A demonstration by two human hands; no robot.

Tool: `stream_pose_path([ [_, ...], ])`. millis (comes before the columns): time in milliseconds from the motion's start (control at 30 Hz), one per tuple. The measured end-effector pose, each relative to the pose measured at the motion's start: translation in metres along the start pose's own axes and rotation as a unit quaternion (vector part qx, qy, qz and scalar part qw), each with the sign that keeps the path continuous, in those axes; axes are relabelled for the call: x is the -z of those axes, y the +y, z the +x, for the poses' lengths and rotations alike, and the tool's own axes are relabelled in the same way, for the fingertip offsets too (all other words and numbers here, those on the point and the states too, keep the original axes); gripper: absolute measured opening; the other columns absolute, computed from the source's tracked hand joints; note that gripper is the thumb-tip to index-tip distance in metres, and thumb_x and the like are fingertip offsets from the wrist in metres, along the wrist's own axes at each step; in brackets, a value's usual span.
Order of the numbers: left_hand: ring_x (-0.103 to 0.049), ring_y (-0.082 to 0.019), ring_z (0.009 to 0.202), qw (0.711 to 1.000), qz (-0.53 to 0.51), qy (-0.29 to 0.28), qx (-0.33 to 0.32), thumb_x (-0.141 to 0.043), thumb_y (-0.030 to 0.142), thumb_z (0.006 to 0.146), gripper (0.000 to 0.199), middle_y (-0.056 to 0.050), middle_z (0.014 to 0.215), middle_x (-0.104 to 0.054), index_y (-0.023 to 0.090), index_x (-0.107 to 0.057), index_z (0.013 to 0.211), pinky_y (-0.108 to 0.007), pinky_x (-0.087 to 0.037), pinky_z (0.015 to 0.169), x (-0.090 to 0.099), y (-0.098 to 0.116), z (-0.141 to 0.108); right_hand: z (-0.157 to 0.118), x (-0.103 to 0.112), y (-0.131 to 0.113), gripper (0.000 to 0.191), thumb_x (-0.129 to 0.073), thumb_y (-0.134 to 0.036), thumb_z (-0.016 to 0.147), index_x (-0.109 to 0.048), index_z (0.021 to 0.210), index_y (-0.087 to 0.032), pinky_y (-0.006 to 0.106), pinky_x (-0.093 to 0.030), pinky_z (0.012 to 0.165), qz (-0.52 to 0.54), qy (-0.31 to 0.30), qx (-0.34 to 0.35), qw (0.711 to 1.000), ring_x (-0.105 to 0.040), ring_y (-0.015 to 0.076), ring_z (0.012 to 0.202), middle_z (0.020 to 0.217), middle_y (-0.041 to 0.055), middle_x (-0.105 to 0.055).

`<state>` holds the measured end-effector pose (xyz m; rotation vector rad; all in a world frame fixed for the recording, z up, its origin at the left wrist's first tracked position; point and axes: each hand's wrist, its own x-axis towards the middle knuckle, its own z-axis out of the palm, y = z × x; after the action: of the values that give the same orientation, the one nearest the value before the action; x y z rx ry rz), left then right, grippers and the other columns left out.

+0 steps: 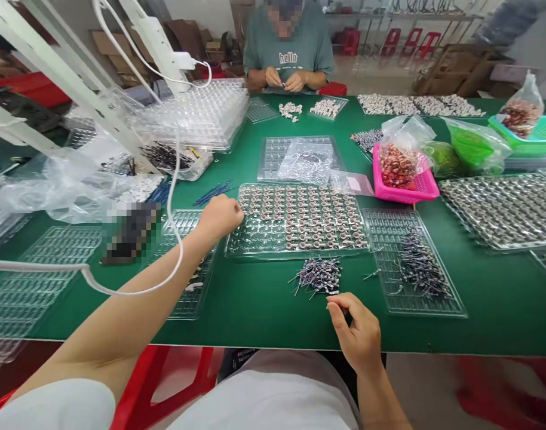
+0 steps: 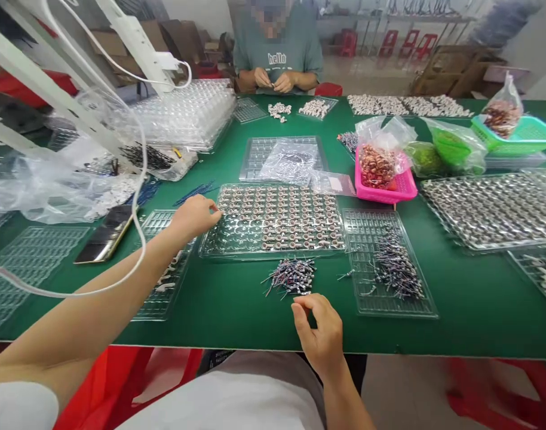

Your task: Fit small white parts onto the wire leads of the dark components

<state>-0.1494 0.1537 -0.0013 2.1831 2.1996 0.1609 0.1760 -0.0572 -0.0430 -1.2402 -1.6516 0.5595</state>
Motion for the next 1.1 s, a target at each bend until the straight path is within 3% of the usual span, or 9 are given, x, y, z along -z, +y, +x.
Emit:
stream_pose_path([
  [200, -0.06, -0.034, 0.099, 0.999, -0.037, 0.039, -0.002, -0.052, 0.028, 0.083, 0.023, -0.016, 0.092, -0.066, 0.012, -0.067, 0.084, -0.041, -0.046, 0.088, 0.016, 0.017, -0.016, -0.003, 0.0, -0.001, 0.012, -0.055, -0.016, 0.093, -0.065, 0.094, -0.021, 0.026, -0.049, 0.065, 0.034, 0.041, -0.038, 0.998, -0.062, 0.0138, 0.072, 0.081, 0.001, -0.067],
  [333, -0.064, -0.027, 0.084, 0.995, -0.093, 0.025, -0.024, -0.053, 0.029, 0.082, 0.016, -0.01, 0.086, -0.07, 0.017, -0.064, 0.083, -0.036, -0.048, 0.077, 0.022, 0.044, -0.055, -0.002, 0.006, -0.002, 0.01, -0.058, -0.015, 0.092, -0.065, 0.095, -0.022, 0.026, -0.048, 0.063, 0.009, 0.071, -0.053, 0.996, -0.059, 0.0126, 0.068, 0.082, 0.0007, -0.066],
  [433, -0.064, -0.021, 0.075, 0.98, -0.185, -0.016, -0.075, -0.053, 0.033, 0.085, 0.016, -0.006, 0.09, -0.072, 0.02, -0.062, 0.083, -0.031, -0.047, 0.069, 0.026, 0.072, -0.095, 0.002, 0.013, -0.001, 0.012, -0.061, -0.014, 0.09, -0.066, 0.097, -0.022, 0.028, -0.049, 0.067, -0.052, 0.053, -0.035, 0.997, -0.059, 0.0141, 0.072, 0.084, 0.0017, -0.065],
  [533, -0.064, -0.02, 0.077, 0.931, -0.335, -0.087, -0.118, -0.054, 0.037, 0.088, 0.025, -0.006, 0.091, -0.07, 0.018, -0.06, 0.104, -0.03, -0.049, 0.067, 0.028, 0.101, -0.125, 0.006, 0.016, 0.001, 0.011, -0.06, -0.016, 0.09, -0.067, 0.097, -0.022, 0.032, -0.05, 0.072, -0.129, 0.007, -0.029, 0.991, -0.06, 0.0176, 0.08, 0.087, 0.0042, -0.063],
  [633, -0.065, -0.02, 0.088, 0.871, -0.449, -0.145, -0.136, -0.05, 0.037, 0.093, 0.037, -0.007, 0.1, -0.069, 0.018, -0.056, 0.124, -0.031, -0.051, 0.075, 0.024, 0.125, -0.138, 0.009, 0.015, 0.003, 0.013, -0.058, -0.015, 0.09, -0.067, 0.098, -0.021, 0.036, -0.05, 0.077, -0.195, -0.032, -0.03, 0.98, -0.059, 0.0206, 0.086, 0.09, 0.0062, -0.063],
  [767, -0.062, -0.019, 0.083, 0.816, -0.517, -0.217, -0.14, -0.048, 0.038, 0.094, 0.031, -0.008, 0.104, -0.067, 0.017, -0.064, 0.111, -0.033, -0.051, 0.076, 0.006, 0.143, -0.137, 0.011, 0.014, 0.008, 0.012, -0.056, -0.015, 0.091, -0.066, 0.096, -0.02, 0.037, -0.049, 0.078, -0.235, -0.07, -0.027, 0.969, -0.057, 0.0215, 0.087, 0.091, 0.0069, -0.063],
  [900, -0.061, -0.018, 0.076, 0.743, -0.591, -0.296, -0.105, -0.051, 0.039, 0.092, 0.03, -0.006, 0.089, -0.066, 0.015, -0.061, 0.107, -0.033, -0.051, 0.072, -0.011, 0.147, -0.134, 0.011, 0.016, 0.01, 0.011, -0.055, -0.014, 0.091, -0.064, 0.091, -0.02, 0.036, -0.048, 0.077, -0.239, -0.091, -0.024, 0.966, -0.056, 0.0209, 0.085, 0.089, 0.0063, -0.062],
  [1100, -0.055, -0.014, 0.066, 0.668, -0.663, -0.334, -0.041, -0.053, 0.025, 0.085, 0.016, -0.003, 0.081, -0.061, 0.015, -0.057, 0.097, -0.028, -0.046, 0.06, -0.014, 0.145, -0.134, 0.008, 0.024, 0.001, 0.011, -0.056, -0.012, 0.089, -0.061, 0.087, -0.021, 0.033, -0.049, 0.075, -0.178, -0.096, -0.023, 0.979, -0.06, 0.019, 0.084, 0.088, 0.0052, -0.062],
])
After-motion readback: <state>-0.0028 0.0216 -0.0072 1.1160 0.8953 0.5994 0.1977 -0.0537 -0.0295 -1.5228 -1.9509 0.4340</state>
